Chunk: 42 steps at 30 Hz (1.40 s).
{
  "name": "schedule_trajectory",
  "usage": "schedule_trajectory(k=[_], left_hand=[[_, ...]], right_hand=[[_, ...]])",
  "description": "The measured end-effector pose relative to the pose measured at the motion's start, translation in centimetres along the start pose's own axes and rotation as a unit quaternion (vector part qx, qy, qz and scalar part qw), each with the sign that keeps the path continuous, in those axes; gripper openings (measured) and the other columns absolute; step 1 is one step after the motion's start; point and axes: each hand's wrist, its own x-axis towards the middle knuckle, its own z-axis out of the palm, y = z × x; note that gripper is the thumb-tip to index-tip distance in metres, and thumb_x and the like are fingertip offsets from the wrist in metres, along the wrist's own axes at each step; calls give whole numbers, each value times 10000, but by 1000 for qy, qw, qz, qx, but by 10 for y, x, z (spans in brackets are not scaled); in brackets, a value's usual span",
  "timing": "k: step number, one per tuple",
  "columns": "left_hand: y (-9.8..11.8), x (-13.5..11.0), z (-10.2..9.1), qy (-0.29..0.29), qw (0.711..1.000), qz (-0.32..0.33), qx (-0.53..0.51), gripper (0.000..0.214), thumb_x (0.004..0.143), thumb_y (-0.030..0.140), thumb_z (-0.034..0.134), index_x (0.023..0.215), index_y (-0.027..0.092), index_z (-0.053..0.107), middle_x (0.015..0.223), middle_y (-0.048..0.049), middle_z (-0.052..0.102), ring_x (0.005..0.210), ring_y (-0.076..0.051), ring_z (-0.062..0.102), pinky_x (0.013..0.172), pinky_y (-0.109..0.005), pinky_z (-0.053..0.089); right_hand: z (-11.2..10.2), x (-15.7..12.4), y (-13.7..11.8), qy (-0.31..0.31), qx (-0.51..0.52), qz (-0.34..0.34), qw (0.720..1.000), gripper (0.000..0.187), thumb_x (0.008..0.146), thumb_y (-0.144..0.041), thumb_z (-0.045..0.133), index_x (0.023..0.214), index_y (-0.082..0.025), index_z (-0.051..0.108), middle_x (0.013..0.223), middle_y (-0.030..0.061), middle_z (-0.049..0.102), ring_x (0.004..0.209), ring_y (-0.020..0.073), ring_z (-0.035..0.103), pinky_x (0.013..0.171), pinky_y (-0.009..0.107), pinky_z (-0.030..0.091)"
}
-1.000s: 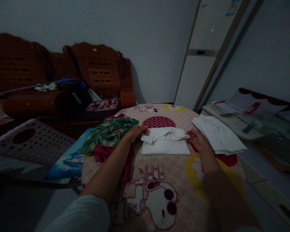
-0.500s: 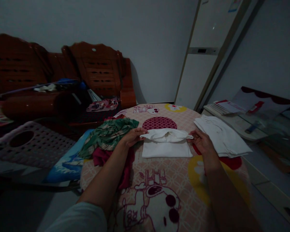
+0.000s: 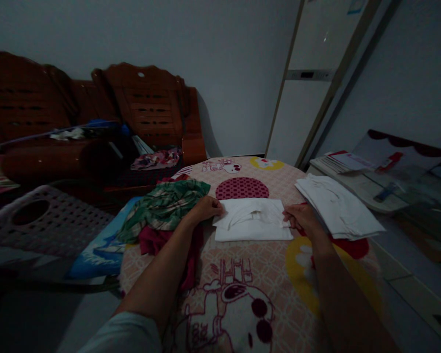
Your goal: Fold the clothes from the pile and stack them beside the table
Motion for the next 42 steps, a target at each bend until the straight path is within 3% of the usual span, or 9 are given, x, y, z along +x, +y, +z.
schedule_trajectory(k=[2, 5, 11, 16, 20, 23, 30, 36, 42], left_hand=[[10, 1, 7, 78, 993, 48, 75, 137, 725, 269, 671, 682, 140, 684, 642, -7, 655, 630, -125, 572, 619, -213, 453], [25, 1, 26, 104, 976, 157, 112, 178, 800, 236, 614, 929, 166, 715, 943, -49, 729, 878, -186, 660, 827, -294, 508], [28, 2, 61, 38, 955, 250, 156, 706, 889, 431, 588, 1497, 185, 326, 1552, -130, 359, 1426, -256, 352, 1172, -432, 296], [16, 4, 69, -68, 940, 237, 237, 766, 906, 570, 518, 1529, 207, 261, 1596, -131, 252, 1483, -279, 210, 1206, -461, 186], [14, 2, 70, -97, 941, 206, 250, 757, 912, 617, 469, 1526, 217, 278, 1593, -129, 258, 1491, -292, 175, 1205, -509, 124], [15, 0, 67, -75, 956, 204, 196, 782, 932, 610, 429, 1556, 212, 179, 1608, -125, 216, 1488, -248, 203, 1211, -455, 150], [14, -4, 64, -150, 934, 221, 236, 799, 880, 625, 521, 1535, 243, 270, 1606, -102, 227, 1498, -315, 123, 1197, -550, 60], [19, -7, 66, -149, 934, 211, 246, 784, 874, 600, 554, 1526, 251, 290, 1597, -92, 265, 1496, -315, 136, 1195, -555, 82], [20, -6, 67, -150, 929, 218, 259, 714, 880, 542, 581, 1497, 265, 350, 1578, -102, 307, 1488, -314, 174, 1183, -578, 104]], right_hand=[[5, 1, -4, 79, -46, -69, 993, 287, 730, -415, 644, 648, -143, 683, 511, 28, 636, 362, 95, 475, 341, 197, 356], [19, 0, -11, 133, -93, -197, 967, 285, 772, -422, 630, 779, -152, 722, 688, 56, 714, 606, 169, 645, 567, 265, 533], [56, 1, -7, 10, -205, -379, 902, 471, 849, -410, 623, 1242, -152, 654, 1317, 163, 619, 1235, 273, 565, 1071, 453, 432], [66, 3, 15, -100, -291, -378, 873, 435, 923, -421, 554, 1316, -246, 613, 1434, 92, 534, 1380, 268, 423, 1148, 513, 336], [65, -2, 18, -116, -331, -371, 860, 423, 932, -424, 545, 1312, -255, 623, 1487, 73, 473, 1416, 291, 364, 1165, 536, 299], [63, -6, 14, -121, -316, -370, 865, 425, 932, -417, 549, 1328, -275, 608, 1498, 55, 457, 1423, 289, 351, 1167, 542, 294], [58, -7, 7, -133, -200, -323, 915, 303, 887, -443, 605, 1079, -265, 757, 1291, 71, 651, 1354, 290, 458, 1135, 538, 355], [53, -6, 3, -89, -104, -277, 951, 324, 856, -492, 612, 918, -229, 791, 1037, 88, 757, 1207, 277, 602, 1067, 477, 449], [48, -1, 6, 10, -169, -352, 921, 398, 920, -432, 519, 1203, -214, 696, 1310, 95, 639, 1268, 244, 550, 1117, 467, 399]])
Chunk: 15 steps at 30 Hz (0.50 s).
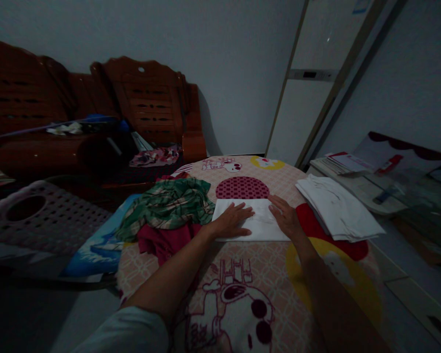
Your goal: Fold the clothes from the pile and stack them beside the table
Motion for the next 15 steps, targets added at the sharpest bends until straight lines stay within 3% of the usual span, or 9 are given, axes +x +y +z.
schedule_trajectory(k=[5, 11, 15], left_hand=[[-4, 1, 3, 9, 1000, 6, 1, 707, 881, 539, 578, 1498, 284, 343, 1580, -90, 305, 1486, -312, 186, 1183, -577, 112], [-4, -1, 5, 35, 999, 13, -4, 738, 855, 562, 603, 1495, 288, 356, 1562, -83, 348, 1474, -322, 222, 1184, -578, 137], [-4, 0, 0, 94, 995, -2, -38, 716, 890, 574, 542, 1501, 256, 345, 1565, -89, 343, 1454, -260, 299, 1205, -475, 186]], right_hand=[[9, -6, 12, -84, -70, -19, 994, 386, 929, -385, 485, 1167, -188, 715, 1284, 118, 652, 1216, 269, 594, 1082, 497, 434], [12, -8, 16, -72, -90, -39, 993, 378, 935, -350, 470, 1164, -176, 715, 1255, 126, 668, 1190, 260, 613, 1063, 478, 458], [12, -7, 17, -67, -98, -49, 992, 385, 932, -351, 478, 1142, -140, 723, 1233, 155, 675, 1162, 265, 630, 1048, 465, 474]])
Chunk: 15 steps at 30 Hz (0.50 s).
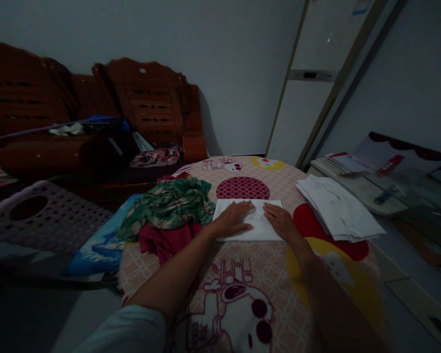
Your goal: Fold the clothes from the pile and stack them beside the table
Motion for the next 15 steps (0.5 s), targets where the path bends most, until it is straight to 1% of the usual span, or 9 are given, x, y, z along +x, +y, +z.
schedule_trajectory(k=[2, 3, 4, 5, 6, 8, 10, 12, 15], left_hand=[[-1, 1, -3, 68, 997, -21, -12, 705, 912, 567, 507, 1502, 216, 344, 1556, -104, 359, 1436, -232, 337, 1196, -412, 241], [-1, 2, -5, 99, 995, -30, -10, 700, 921, 562, 493, 1502, 201, 342, 1554, -112, 362, 1435, -229, 338, 1191, -400, 255], [-2, 2, -6, 116, 993, -35, -4, 695, 928, 557, 480, 1503, 191, 340, 1557, -119, 354, 1441, -233, 326, 1190, -403, 258], [-3, 2, -6, 115, 993, -37, 7, 689, 935, 554, 466, 1504, 188, 337, 1563, -126, 340, 1449, -243, 308, 1192, -419, 250], [-4, 2, -5, 94, 995, -36, 21, 684, 940, 555, 453, 1505, 188, 334, 1568, -133, 325, 1458, -256, 289, 1194, -444, 235], [-5, 2, -3, 23, 998, -33, 53, 696, 938, 574, 443, 1506, 187, 332, 1575, -148, 297, 1471, -288, 248, 1194, -502, 192], [-5, 1, 0, -34, 996, -38, 79, 719, 932, 596, 437, 1507, 180, 328, 1577, -158, 284, 1479, -305, 214, 1189, -537, 156], [-5, 1, 3, -49, 994, -45, 91, 727, 933, 603, 426, 1513, 179, 315, 1581, -157, 273, 1487, -300, 184, 1188, -541, 141], [-6, 1, 4, -41, 995, -45, 79, 688, 945, 585, 412, 1506, 196, 333, 1576, -144, 292, 1486, -286, 196, 1192, -537, 139]], right_hand=[[0, 0, 0, -2, -1, -2, 1000, 385, 931, -350, 481, 1141, -136, 722, 1237, 156, 673, 1162, 264, 630, 1044, 460, 478], [0, 0, 1, -4, 0, -1, 1000, 381, 930, -348, 483, 1144, -142, 721, 1240, 152, 672, 1165, 264, 629, 1044, 462, 477], [0, 0, 1, -4, 2, 1, 1000, 374, 928, -345, 486, 1147, -153, 721, 1245, 144, 671, 1169, 263, 627, 1045, 465, 475], [0, 0, 1, -4, 4, 4, 1000, 366, 927, -342, 489, 1151, -166, 720, 1250, 136, 670, 1172, 262, 624, 1046, 470, 473], [0, 0, 1, -4, 6, 7, 1000, 360, 925, -338, 491, 1154, -179, 719, 1253, 127, 669, 1176, 261, 622, 1049, 473, 469], [1, 0, 0, -4, 8, 11, 1000, 353, 922, -334, 493, 1154, -194, 719, 1255, 117, 670, 1178, 260, 620, 1052, 476, 464], [1, 0, -1, -5, 6, 14, 1000, 362, 921, -339, 487, 1148, -183, 721, 1254, 125, 669, 1174, 264, 622, 1053, 475, 462], [0, 0, -2, -9, 7, 16, 1000, 370, 918, -349, 486, 1137, -173, 726, 1248, 132, 672, 1170, 269, 624, 1050, 474, 463], [-2, 1, -5, 8, 15, 25, 1000, 364, 913, -367, 489, 1124, -193, 730, 1219, 120, 689, 1151, 266, 631, 1041, 471, 471]])
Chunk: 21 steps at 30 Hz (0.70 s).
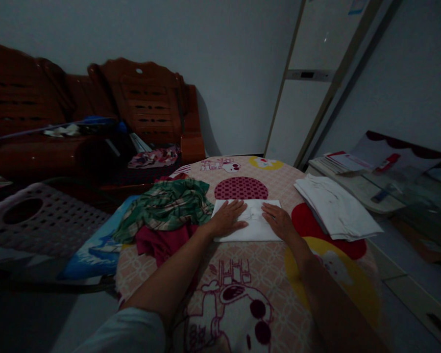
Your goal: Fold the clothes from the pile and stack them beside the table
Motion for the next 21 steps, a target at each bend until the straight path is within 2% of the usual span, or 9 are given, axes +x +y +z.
schedule_trajectory(k=[2, 4, 6, 8, 10, 13, 17, 21], left_hand=[[-2, 0, -2, 31, 999, -7, -35, 616, 961, 541, 404, 1481, 210, 382, 1559, -125, 339, 1463, -269, 273, 1195, -509, 180], [-8, 1, -4, 102, 991, -36, -82, 536, 981, 470, 386, 1439, 199, 446, 1516, -114, 423, 1409, -243, 385, 1177, -451, 274], [-16, 0, -7, 182, 973, -89, -106, 468, 986, 382, 378, 1387, 177, 506, 1447, -110, 515, 1341, -226, 477, 1136, -403, 360], [-27, 0, -10, 226, 958, -150, -97, 414, 964, 273, 398, 1332, 173, 559, 1364, -100, 595, 1276, -222, 541, 1099, -385, 408], [-38, -1, -13, 226, 949, -208, -74, 395, 925, 180, 417, 1272, 173, 606, 1286, -97, 649, 1210, -226, 590, 1072, -380, 432], [-48, -2, -17, 192, 946, -258, -41, 364, 910, 150, 423, 1189, 134, 655, 1217, -128, 677, 1149, -244, 623, 1043, -370, 446], [-52, -3, -20, 159, 952, -261, 5, 283, 899, 178, 474, 1081, 143, 687, 1155, -120, 690, 1119, -241, 625, 1013, -343, 451], [-54, -2, -22, 146, 956, -255, 19, 207, 847, 198, 564, 1011, 167, 688, 1090, -99, 696, 1060, -234, 629, 965, -329, 468]], right_hand=[[-3, 1, 0, 47, 1, 18, 999, 370, 917, -380, 478, 1127, -203, 726, 1194, 116, 700, 1130, 267, 638, 1033, 475, 475], [-8, 1, 4, 109, -9, 43, 993, 388, 925, -387, 451, 1129, -193, 719, 1167, 123, 709, 1110, 271, 641, 1022, 476, 479], [-11, 0, 13, 153, -27, 68, 985, 409, 927, -383, 420, 1111, -173, 719, 1138, 138, 715, 1086, 274, 646, 1006, 468, 484], [-13, -1, 25, 170, -50, 93, 980, 424, 921, -369, 396, 1077, -147, 722, 1098, 162, 720, 1042, 282, 654, 982, 462, 490], [-12, -3, 39, 163, -67, 114, 978, 420, 905, -352, 393, 1059, -138, 719, 1062, 175, 721, 1003, 288, 654, 962, 464, 490], [-5, -5, 54, 131, -82, 127, 980, 402, 884, -346, 410, 1079, -149, 701, 1087, 175, 707, 1052, 302, 620, 994, 497, 451], [6, -7, 66, 107, -116, 135, 978, 369, 869, -339, 448, 1087, -160, 686, 1197, 178, 660, 1188, 328, 540, 1063, 558, 365], [10, -6, 72, 97, -137, 140, 976, 324, 847, -328, 493, 1058, -184, 693, 1212, 161, 655, 1194, 330, 540, 1058, 550, 385]])
